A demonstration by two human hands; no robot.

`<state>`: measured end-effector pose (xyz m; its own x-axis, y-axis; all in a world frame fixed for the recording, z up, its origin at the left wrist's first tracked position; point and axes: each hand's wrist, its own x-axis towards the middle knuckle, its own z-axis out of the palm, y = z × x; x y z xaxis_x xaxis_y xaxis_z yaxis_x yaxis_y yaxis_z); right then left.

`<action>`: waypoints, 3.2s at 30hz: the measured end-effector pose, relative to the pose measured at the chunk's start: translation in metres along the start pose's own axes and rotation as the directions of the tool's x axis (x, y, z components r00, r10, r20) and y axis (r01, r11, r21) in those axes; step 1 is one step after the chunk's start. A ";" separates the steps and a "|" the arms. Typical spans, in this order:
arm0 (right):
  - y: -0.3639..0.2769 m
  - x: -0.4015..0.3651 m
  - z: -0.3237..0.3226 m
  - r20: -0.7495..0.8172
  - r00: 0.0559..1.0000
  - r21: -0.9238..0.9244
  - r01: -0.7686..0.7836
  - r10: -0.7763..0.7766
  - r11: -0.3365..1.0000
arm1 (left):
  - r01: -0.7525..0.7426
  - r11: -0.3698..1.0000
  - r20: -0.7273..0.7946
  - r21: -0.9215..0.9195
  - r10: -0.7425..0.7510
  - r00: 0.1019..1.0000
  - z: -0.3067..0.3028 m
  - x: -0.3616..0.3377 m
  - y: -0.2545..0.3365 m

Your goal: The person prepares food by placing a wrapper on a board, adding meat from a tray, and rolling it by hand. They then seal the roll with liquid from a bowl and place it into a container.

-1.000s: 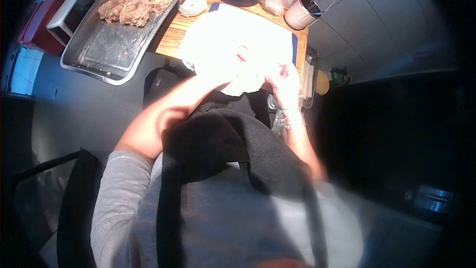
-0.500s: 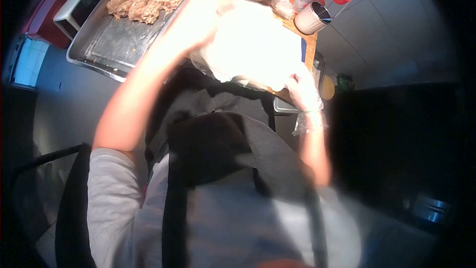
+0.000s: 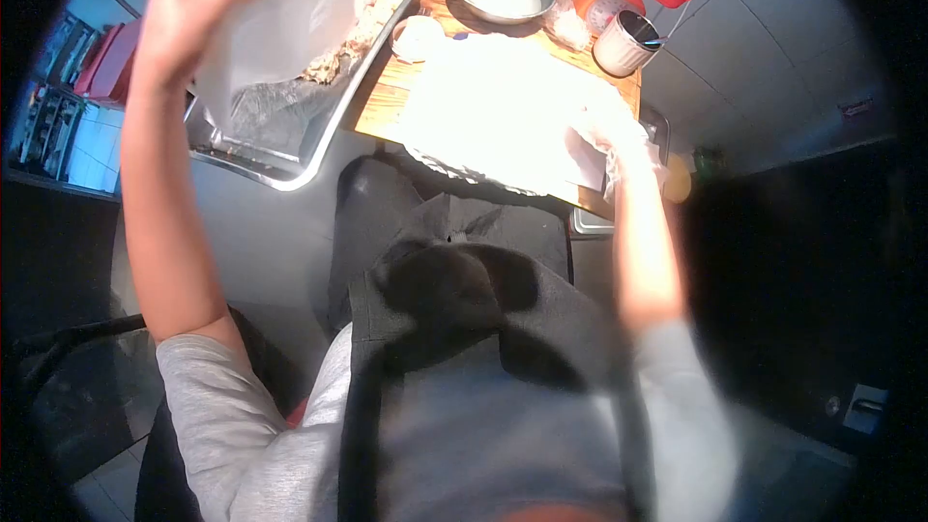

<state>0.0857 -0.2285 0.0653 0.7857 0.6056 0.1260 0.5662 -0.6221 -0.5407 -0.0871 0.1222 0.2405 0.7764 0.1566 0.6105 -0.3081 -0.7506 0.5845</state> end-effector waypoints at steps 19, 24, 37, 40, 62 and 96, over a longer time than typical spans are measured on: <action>0.066 -0.071 -0.055 -0.479 0.802 0.666 0.066 0.358 0.743 | 0.308 0.839 0.178 0.448 -0.422 0.889 0.230 -0.085 -0.111; 0.090 -0.083 -0.048 -0.490 0.729 0.653 -0.056 0.478 0.755 | 0.473 0.776 0.324 0.418 -0.614 0.720 0.216 -0.059 -0.099; 0.065 -0.054 -0.051 -0.230 0.693 0.915 -0.086 0.683 0.395 | 0.319 0.732 -0.056 -0.602 -0.438 0.897 0.130 0.198 -0.097; 0.072 -0.049 -0.043 -0.229 0.701 0.902 -0.108 0.675 0.417 | 0.091 0.859 -0.313 -0.503 -0.280 0.908 0.112 0.241 -0.168; -0.036 0.030 -0.072 -0.170 0.983 0.754 0.085 0.068 0.651 | 0.358 0.808 0.546 -0.467 -0.054 0.836 0.178 0.066 -0.030; 0.084 0.029 0.034 -0.342 0.939 -0.353 -0.105 -0.024 0.930 | 0.544 0.834 0.301 -0.092 -0.497 0.814 0.233 -0.074 -0.114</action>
<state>0.1480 -0.2462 -0.0043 0.8099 0.4140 0.4155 0.5317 -0.8173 -0.2220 0.0186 0.0462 0.0041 0.9505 0.3074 0.0454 0.1143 -0.4817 0.8688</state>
